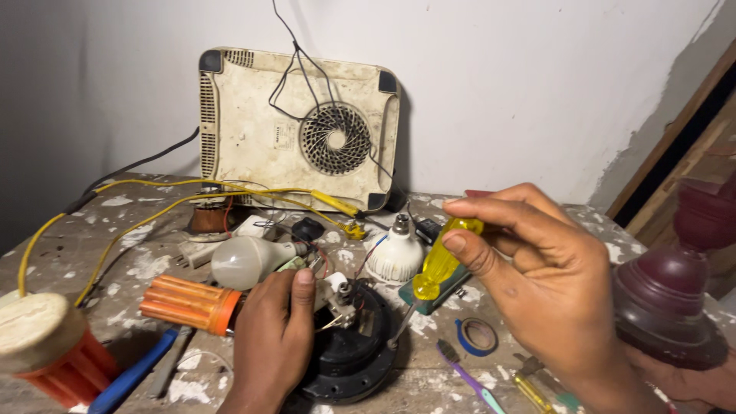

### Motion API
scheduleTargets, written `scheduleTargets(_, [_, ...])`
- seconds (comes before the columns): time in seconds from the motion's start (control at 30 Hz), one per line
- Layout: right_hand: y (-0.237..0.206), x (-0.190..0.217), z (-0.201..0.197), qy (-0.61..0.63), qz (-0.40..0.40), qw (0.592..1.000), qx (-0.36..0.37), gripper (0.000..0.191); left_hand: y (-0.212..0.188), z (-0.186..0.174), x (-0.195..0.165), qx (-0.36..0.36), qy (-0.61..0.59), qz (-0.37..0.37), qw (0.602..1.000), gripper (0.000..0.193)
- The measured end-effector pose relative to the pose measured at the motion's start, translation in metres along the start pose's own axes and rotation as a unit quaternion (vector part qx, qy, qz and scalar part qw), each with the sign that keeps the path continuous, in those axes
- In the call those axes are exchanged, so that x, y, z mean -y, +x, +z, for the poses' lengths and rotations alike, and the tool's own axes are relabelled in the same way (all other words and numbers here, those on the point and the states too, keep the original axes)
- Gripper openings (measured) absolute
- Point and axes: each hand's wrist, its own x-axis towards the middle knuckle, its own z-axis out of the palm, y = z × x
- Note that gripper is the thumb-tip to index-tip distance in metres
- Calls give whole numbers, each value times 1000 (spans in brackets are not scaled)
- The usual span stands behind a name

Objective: The person uses a yellow-handled screwdriver to unscrew fasteners from a black round motor housing on a cluttered workbench, holding the housing steady with the other hand. They reposition the housing, work on different screws, and handle a white cylindrical component and wires attached to the assembly.

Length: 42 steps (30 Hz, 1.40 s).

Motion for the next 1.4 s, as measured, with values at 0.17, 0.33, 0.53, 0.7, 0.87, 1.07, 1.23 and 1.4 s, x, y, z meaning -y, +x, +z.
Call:
scheduleTargets(0.17, [-2, 3, -3, 17, 26, 999, 23, 31, 0, 2, -1, -7, -6, 6, 1000, 46])
scheduleTargets(0.33, [-5, 6, -2, 1, 6, 999, 32, 32, -1, 1, -2, -11, -11, 4, 1000, 47])
scheduleTargets(0.53, [-6, 6, 5, 92, 36, 995, 9, 26, -3, 1, 0, -5, -3, -5, 1000, 48])
scheduleTargets(0.7, [-10, 7, 3, 63, 49, 996, 26, 24, -5, 0, -1, -6, 0, -3, 1000, 49])
scheduleTargets(0.87, [-11, 5, 6, 37, 16, 999, 11, 22, -4, -1, -3, -2, -2, 1, 1000, 50])
scheduleTargets(1.07, [-14, 9, 6, 43, 8, 999, 12, 17, -8, -2, -2, 2, 1, 8, 1000, 50])
scheduleTargets(1.23, [-13, 8, 7, 78, 26, 996, 24, 21, -9, -2, -3, -2, -3, 21, 1000, 50])
scheduleTargets(1.4, [-17, 3, 11, 62, 6, 998, 14, 22, -9, -3, -2, 3, 1, 23, 1000, 52])
